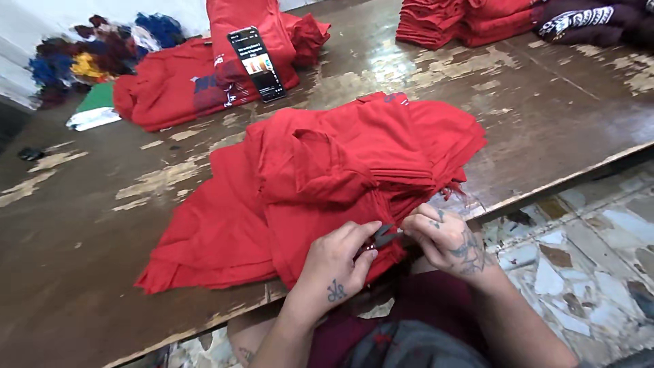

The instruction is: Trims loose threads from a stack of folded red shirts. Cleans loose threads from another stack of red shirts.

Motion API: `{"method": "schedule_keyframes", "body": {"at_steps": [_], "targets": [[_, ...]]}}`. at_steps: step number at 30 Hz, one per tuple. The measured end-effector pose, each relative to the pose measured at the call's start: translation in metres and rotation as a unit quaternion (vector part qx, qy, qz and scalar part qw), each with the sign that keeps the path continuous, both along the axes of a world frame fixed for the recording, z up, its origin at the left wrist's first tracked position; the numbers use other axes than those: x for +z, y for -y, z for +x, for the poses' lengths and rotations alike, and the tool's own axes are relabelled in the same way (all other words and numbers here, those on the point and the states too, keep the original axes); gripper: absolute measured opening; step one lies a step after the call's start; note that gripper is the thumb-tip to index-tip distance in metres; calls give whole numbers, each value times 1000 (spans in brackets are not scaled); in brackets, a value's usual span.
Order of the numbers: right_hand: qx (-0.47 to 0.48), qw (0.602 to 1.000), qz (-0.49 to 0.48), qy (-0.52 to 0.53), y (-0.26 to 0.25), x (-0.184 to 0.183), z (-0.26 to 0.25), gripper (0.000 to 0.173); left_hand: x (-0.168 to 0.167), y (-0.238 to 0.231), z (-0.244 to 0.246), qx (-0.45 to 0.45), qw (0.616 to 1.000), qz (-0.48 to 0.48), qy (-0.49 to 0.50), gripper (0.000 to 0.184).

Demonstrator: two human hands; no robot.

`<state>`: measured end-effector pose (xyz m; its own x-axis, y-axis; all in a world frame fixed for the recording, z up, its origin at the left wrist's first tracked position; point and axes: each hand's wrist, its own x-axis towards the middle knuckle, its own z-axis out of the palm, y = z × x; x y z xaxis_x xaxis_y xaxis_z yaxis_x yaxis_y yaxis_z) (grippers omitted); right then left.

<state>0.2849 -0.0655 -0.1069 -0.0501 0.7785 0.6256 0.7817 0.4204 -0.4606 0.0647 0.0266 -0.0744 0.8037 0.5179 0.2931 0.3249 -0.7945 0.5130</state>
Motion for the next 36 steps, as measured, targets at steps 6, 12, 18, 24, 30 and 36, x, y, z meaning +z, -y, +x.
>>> {"method": "schedule_keyframes", "body": {"at_steps": [6, 12, 18, 24, 30, 36], "targets": [[-13, 1000, 18, -10, 6, 4, -2, 24, 0, -1, -4, -10, 999, 35, 0, 32], [57, 994, 41, -85, 15, 7, -3, 33, -3, 2, -4, 18, 998, 53, 17, 33], [33, 999, -16, -27, 3, 17, -11, 72, 19, -2, -17, 31, 997, 57, -48, 14], [176, 920, -36, -348, -40, -8, -24, 22, 14, -26, 15, 59, 959, -232, 153, 14], [83, 972, -29, -216, -35, 3, -32, 39, 2, -34, 20, 108, 883, -368, 272, 20], [-13, 999, -42, 23, -4, 20, -10, 20, -1, -29, 12, 57, 930, -284, 227, 20]]}}
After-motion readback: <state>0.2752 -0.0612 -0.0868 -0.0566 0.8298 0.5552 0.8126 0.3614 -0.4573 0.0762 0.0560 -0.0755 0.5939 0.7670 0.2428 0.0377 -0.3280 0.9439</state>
